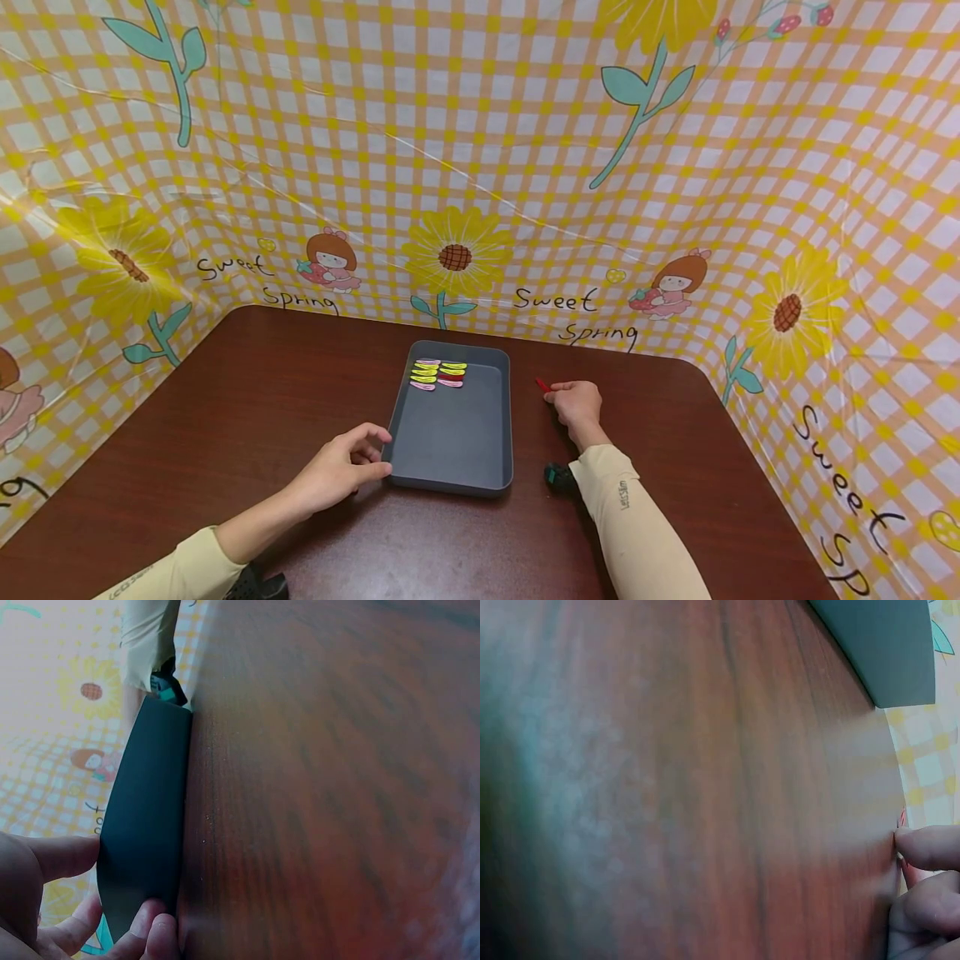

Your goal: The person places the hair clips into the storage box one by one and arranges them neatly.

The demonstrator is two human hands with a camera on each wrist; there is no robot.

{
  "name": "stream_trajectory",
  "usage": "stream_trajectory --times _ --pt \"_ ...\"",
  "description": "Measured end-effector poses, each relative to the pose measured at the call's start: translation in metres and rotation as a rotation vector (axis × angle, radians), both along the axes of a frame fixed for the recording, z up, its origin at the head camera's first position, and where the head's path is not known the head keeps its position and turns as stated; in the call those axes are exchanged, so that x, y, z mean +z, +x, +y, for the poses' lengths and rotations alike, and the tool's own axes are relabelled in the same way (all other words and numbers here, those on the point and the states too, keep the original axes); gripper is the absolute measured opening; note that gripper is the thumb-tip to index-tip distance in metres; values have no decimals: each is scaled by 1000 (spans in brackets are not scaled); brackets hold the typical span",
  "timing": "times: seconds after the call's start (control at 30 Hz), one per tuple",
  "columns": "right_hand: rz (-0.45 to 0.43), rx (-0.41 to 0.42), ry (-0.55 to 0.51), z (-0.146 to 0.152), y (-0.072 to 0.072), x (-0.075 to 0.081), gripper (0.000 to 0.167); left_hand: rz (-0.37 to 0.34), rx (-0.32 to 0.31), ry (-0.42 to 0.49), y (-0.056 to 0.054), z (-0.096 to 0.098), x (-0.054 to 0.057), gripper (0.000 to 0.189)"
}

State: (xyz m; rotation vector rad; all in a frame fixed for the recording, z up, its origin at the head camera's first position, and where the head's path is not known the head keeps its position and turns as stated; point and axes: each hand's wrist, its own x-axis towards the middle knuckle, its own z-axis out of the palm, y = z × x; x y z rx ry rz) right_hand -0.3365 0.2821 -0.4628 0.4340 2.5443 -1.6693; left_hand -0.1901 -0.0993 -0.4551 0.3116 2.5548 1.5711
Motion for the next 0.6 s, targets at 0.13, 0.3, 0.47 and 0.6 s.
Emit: stream_trajectory --times 0.13,0.3,0.47,0.6 --pt "2 3 6 0 0 1 34 -3 -4 6 0 0 -1 37" --pt "3 0 25 -1 0 2 31 -6 -5 13 -1 0 -1 37" --pt "-2 -1 35 -1 2 2 33 -5 -4 9 -1 0 -1 38" --pt "-5 2 34 0 3 2 34 -4 -2 6 0 0 0 38"
